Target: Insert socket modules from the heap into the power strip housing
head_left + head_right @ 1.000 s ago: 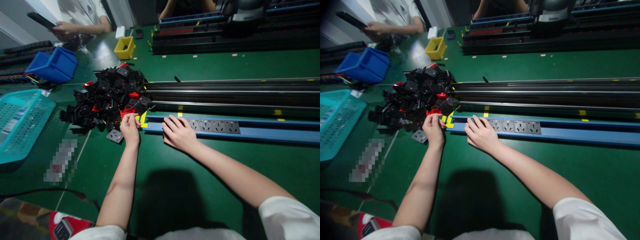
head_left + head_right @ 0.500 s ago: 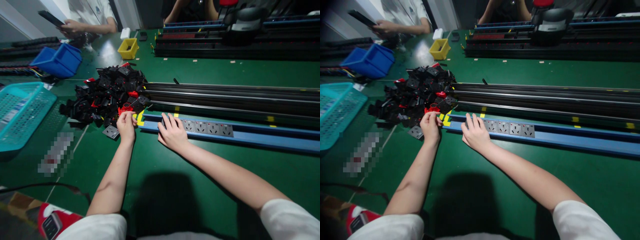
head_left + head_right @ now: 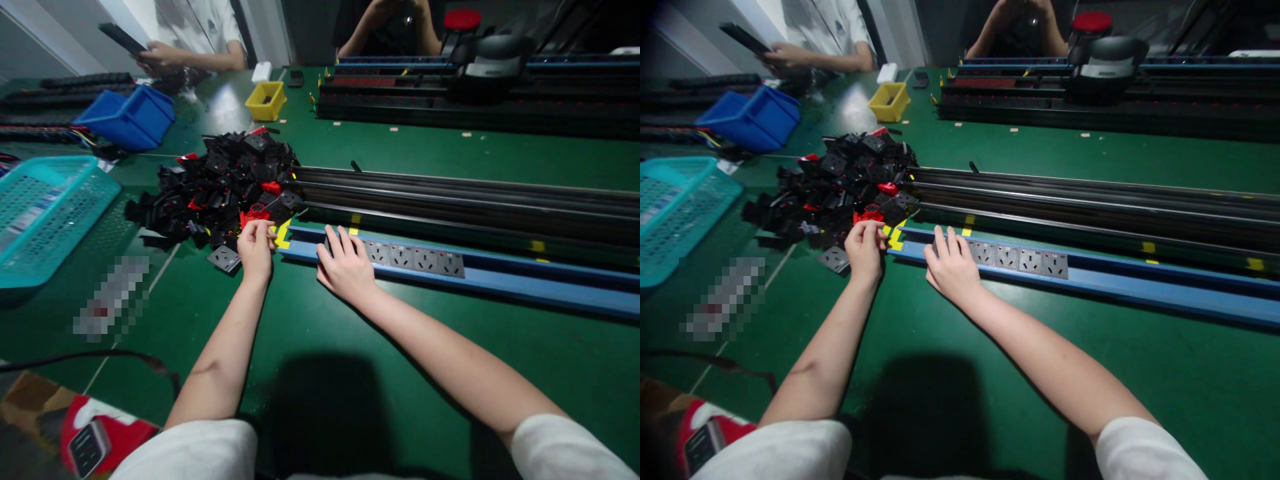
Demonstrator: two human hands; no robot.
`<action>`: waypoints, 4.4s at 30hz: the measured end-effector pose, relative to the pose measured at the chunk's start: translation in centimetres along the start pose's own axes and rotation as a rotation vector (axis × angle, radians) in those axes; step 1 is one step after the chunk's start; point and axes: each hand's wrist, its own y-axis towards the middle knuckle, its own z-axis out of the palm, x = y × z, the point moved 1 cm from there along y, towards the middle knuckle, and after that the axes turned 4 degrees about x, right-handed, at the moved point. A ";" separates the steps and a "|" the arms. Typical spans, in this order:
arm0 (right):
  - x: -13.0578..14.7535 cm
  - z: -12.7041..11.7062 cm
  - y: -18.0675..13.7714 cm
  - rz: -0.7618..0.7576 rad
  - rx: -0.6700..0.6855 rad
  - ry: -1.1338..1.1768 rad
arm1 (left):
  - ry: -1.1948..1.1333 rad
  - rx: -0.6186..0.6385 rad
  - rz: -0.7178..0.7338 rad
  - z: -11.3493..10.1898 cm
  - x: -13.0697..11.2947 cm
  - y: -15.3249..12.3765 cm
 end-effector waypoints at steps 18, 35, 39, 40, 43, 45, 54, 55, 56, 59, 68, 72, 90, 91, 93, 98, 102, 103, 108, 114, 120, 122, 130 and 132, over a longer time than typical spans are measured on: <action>0.2 -0.4 -0.1 0.005 0.026 -0.050 | 0.128 0.039 0.036 0.0 0.7 0.3; -1.6 -0.6 -0.4 -0.165 0.061 -0.065 | 0.204 0.077 -0.007 0.3 0.2 0.2; -1.6 -0.7 -0.3 -0.172 0.059 -0.065 | 0.213 0.069 0.001 0.4 0.1 0.2; -1.6 -0.7 -0.3 -0.175 0.059 -0.059 | 0.212 0.068 0.004 0.4 0.0 0.2; -1.7 -0.6 -0.4 -0.183 0.063 -0.040 | 0.196 0.053 -0.003 0.3 0.1 0.3; -1.7 -0.6 -0.4 -0.186 0.067 -0.037 | 0.187 0.036 -0.015 0.3 0.2 0.3; -1.7 -0.6 -0.4 -0.186 0.068 -0.051 | 0.203 0.005 0.005 0.1 0.4 0.3; -1.7 -0.6 -0.4 -0.187 0.070 -0.049 | 0.204 0.011 0.020 0.1 0.3 0.3; -1.7 -0.6 -0.4 -0.187 0.071 -0.046 | 0.206 0.021 0.033 0.1 0.2 0.3; -1.7 -0.6 -0.4 -0.186 0.076 -0.037 | 0.197 0.060 0.022 0.3 0.0 0.2; -1.7 -0.6 -0.5 -0.181 0.070 -0.028 | 0.238 0.080 0.023 0.5 0.3 0.2; -1.7 -0.6 -0.4 -0.183 0.070 -0.042 | 0.257 0.039 0.040 0.3 0.4 0.4; -1.8 -0.6 -0.5 -0.191 0.079 -0.046 | 0.110 -0.048 0.065 -0.1 1.0 0.7; -1.8 -0.6 -0.5 -0.192 0.078 -0.047 | 0.107 -0.060 0.060 -0.2 1.1 0.7; -1.8 -0.6 -0.5 -0.192 0.076 -0.044 | 0.113 -0.076 0.061 -0.3 1.1 0.7; -1.7 -0.6 -0.5 -0.188 0.072 -0.047 | 0.158 -0.094 0.064 -0.2 0.9 0.7; -1.6 -0.5 -0.5 -0.186 0.069 -0.056 | 0.175 -0.088 0.034 -0.1 0.7 0.8; -1.7 -0.5 -0.5 -0.186 0.069 -0.056 | 0.172 -0.078 0.019 -0.1 0.7 0.8; -1.8 -0.5 -0.5 -0.191 0.067 -0.039 | 0.171 -0.017 -0.020 -0.1 0.3 0.7; -1.7 -0.6 -0.5 -0.194 0.064 -0.060 | 0.158 0.052 -0.042 -0.2 0.5 0.7; -1.7 -0.6 -0.5 -0.194 0.061 -0.053 | 0.139 0.061 -0.038 -0.1 0.8 0.8; -1.7 -0.5 -0.5 -0.192 0.058 -0.053 | 0.156 0.066 -0.041 -0.1 0.9 0.8; -1.7 -0.6 -0.5 -0.194 0.062 -0.057 | 0.299 0.038 -0.045 0.0 0.5 0.4; -1.7 -0.6 -0.5 -0.192 0.062 -0.056 | 0.334 0.009 -0.056 0.0 0.4 0.2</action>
